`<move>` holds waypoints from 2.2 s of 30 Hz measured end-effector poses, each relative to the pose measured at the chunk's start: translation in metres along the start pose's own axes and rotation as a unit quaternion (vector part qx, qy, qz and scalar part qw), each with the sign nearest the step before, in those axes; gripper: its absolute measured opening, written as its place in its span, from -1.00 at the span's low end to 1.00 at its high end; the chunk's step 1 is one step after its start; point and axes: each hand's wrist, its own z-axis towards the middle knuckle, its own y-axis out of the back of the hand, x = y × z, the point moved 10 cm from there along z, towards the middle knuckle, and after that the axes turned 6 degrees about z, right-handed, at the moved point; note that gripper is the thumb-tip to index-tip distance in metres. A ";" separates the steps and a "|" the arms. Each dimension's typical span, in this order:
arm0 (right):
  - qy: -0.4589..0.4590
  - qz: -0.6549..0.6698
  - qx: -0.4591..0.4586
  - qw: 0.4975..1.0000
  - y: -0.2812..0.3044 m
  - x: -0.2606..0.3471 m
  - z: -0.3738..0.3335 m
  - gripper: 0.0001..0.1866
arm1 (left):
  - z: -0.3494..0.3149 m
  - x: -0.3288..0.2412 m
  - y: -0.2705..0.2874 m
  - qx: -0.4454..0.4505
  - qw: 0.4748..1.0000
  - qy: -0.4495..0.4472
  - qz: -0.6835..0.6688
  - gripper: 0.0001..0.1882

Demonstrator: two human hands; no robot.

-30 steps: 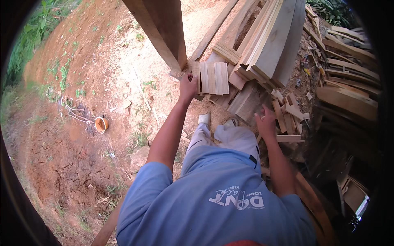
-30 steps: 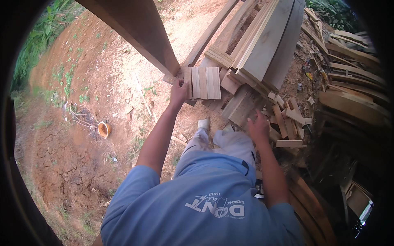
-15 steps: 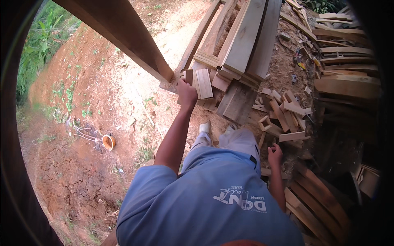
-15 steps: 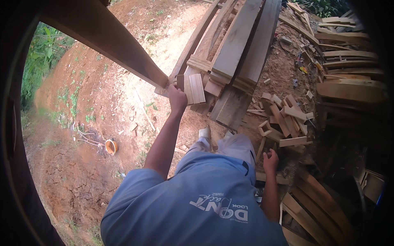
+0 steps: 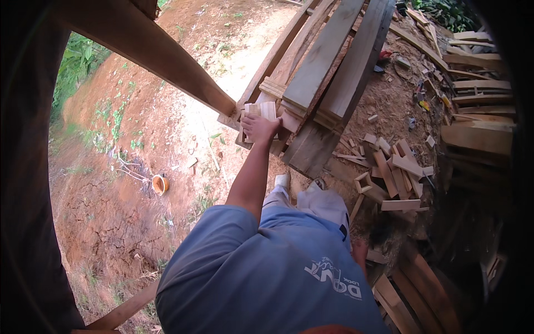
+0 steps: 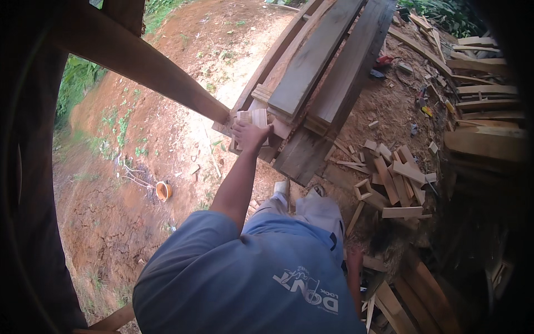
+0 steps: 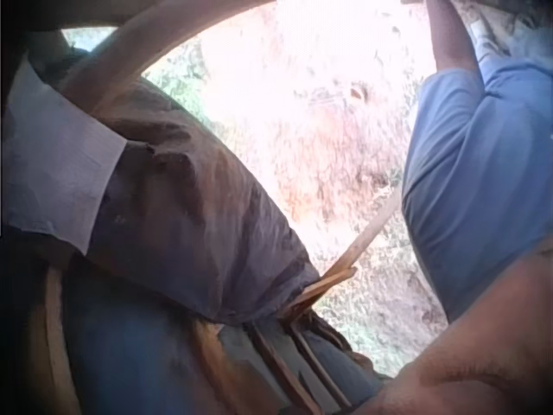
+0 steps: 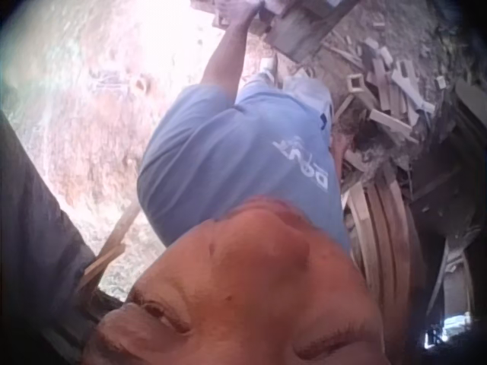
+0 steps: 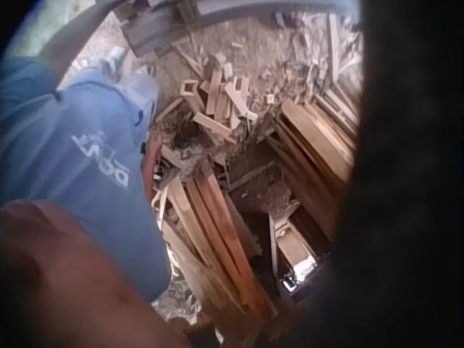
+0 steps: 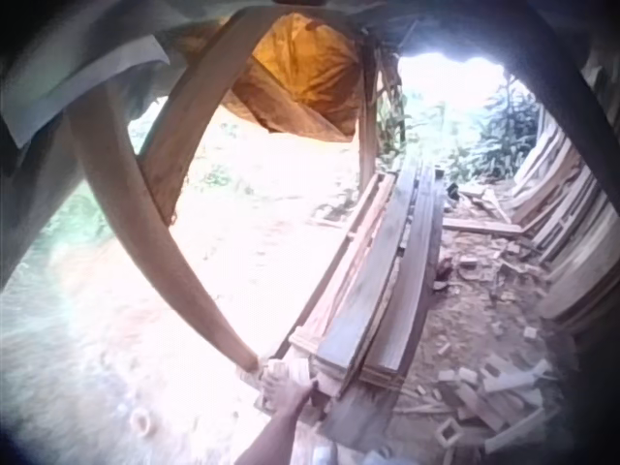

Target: The person sorts through small wooden pieces and scraps in an outdoor workshop area. They pick up individual pieces, inspect them, and place them into a wooden crate or onto a pile. The person also sits on the ground to retrieve items from the crate.

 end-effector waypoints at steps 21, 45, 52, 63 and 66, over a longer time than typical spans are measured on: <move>-0.092 0.211 0.128 0.965 0.023 -0.104 0.091 -0.75 | 0.009 0.004 0.009 0.023 0.994 0.106 -0.011 0.05; 0.062 0.225 0.097 0.968 0.060 0.138 0.042 -0.60 | -0.131 0.011 0.024 0.426 0.670 0.001 -0.608 -0.57; 0.313 0.246 0.249 0.883 0.024 0.431 -0.093 -0.59 | -0.213 -0.020 -0.005 0.561 0.551 0.004 -0.618 -0.52; 0.399 0.053 -0.040 0.914 0.020 0.488 -0.136 -0.64 | -0.220 -0.040 -0.039 0.515 0.518 0.048 -0.681 -0.64; 0.429 0.024 -0.082 0.899 0.022 0.495 -0.144 -0.66 | -0.218 -0.042 -0.043 0.507 0.560 0.014 -0.654 -0.62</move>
